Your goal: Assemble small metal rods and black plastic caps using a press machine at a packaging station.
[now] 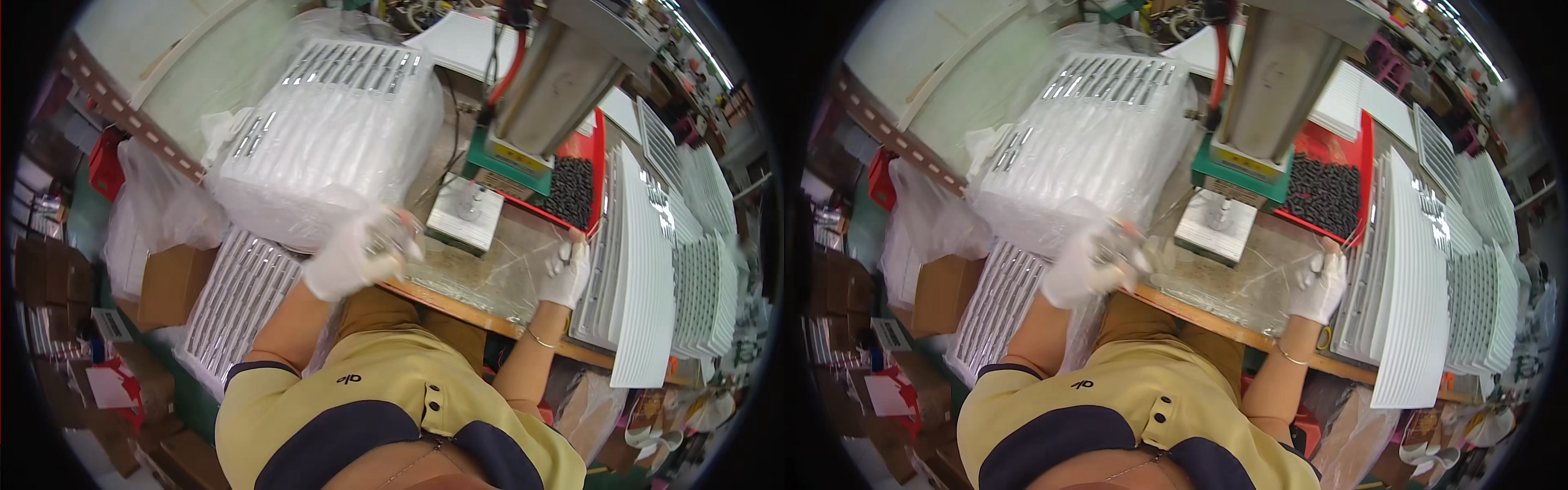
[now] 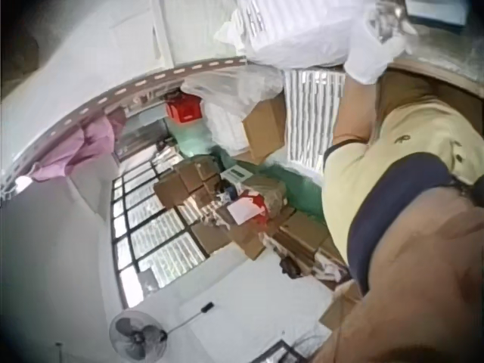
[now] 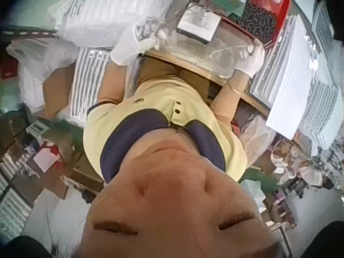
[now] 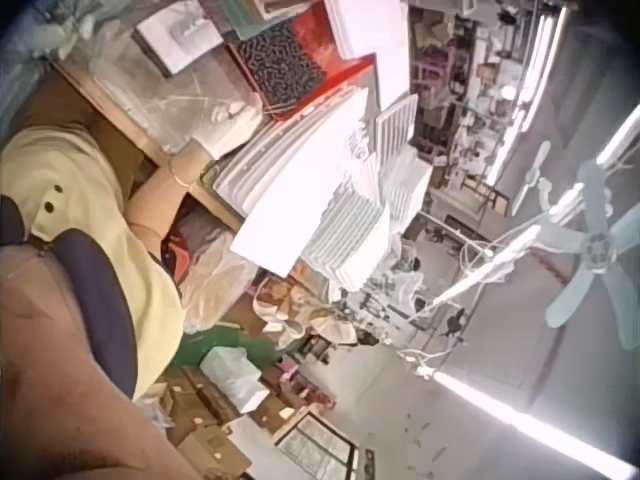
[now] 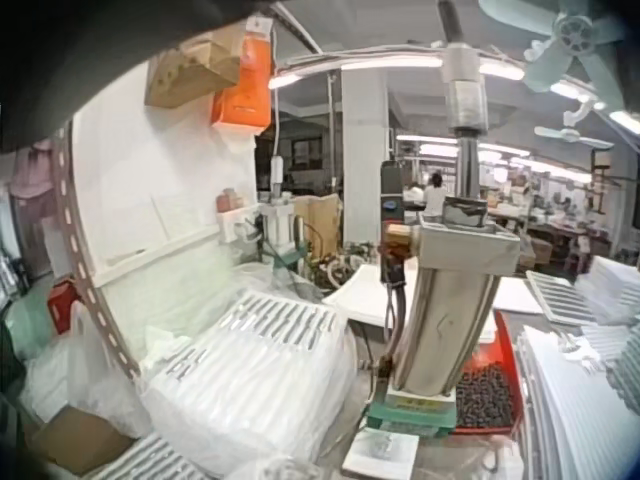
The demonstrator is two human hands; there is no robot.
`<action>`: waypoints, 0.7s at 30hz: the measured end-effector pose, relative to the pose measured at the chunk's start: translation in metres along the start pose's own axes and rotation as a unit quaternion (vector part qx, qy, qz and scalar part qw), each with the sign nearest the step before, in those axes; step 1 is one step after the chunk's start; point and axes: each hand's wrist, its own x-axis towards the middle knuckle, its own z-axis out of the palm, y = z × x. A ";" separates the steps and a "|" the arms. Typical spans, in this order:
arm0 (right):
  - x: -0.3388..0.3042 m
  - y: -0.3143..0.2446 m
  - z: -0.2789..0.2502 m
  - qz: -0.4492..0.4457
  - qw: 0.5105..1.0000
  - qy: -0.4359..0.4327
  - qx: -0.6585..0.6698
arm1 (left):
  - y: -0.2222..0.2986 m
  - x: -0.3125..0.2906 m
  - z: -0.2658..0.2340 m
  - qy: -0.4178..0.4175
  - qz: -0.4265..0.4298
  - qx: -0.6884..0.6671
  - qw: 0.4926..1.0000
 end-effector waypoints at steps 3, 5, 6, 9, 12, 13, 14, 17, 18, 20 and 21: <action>0.002 -0.008 -0.011 -0.005 0.973 0.037 -0.228 | 0.012 -0.002 -0.068 0.330 0.126 0.110 0.929; 0.011 -0.002 -0.033 0.027 0.956 0.002 -0.291 | 0.010 0.006 -0.139 0.474 0.054 0.480 0.736; 0.025 0.010 -0.045 -0.189 0.880 -0.040 -0.434 | 0.008 0.013 -0.167 0.462 -0.007 0.517 0.721; 0.038 0.004 -0.038 -0.162 0.852 -0.036 -0.497 | 0.002 0.018 -0.230 0.367 -0.195 0.622 0.664; 0.053 0.004 -0.041 -0.108 0.861 -0.015 -0.498 | -0.010 0.018 -0.258 0.304 -0.179 0.619 0.701; 0.053 -0.001 -0.031 0.005 0.891 -0.010 -0.454 | -0.006 0.012 -0.267 0.301 -0.197 0.633 0.686; 0.053 -0.006 -0.026 0.024 0.894 -0.017 -0.447 | -0.009 0.015 -0.270 0.305 -0.183 0.618 0.701; 0.062 -0.018 -0.019 0.070 0.899 -0.031 -0.432 | -0.025 0.019 -0.285 0.315 -0.144 0.576 0.740; 0.067 -0.018 -0.021 0.080 0.885 -0.030 -0.458 | -0.032 0.021 -0.289 0.327 -0.125 0.549 0.759; 0.087 -0.016 -0.035 0.104 0.846 -0.027 -0.523 | -0.026 0.023 -0.263 0.328 -0.119 0.548 0.760; 0.098 -0.011 -0.045 0.104 0.846 -0.023 -0.522 | -0.018 0.026 -0.247 0.333 -0.116 0.548 0.759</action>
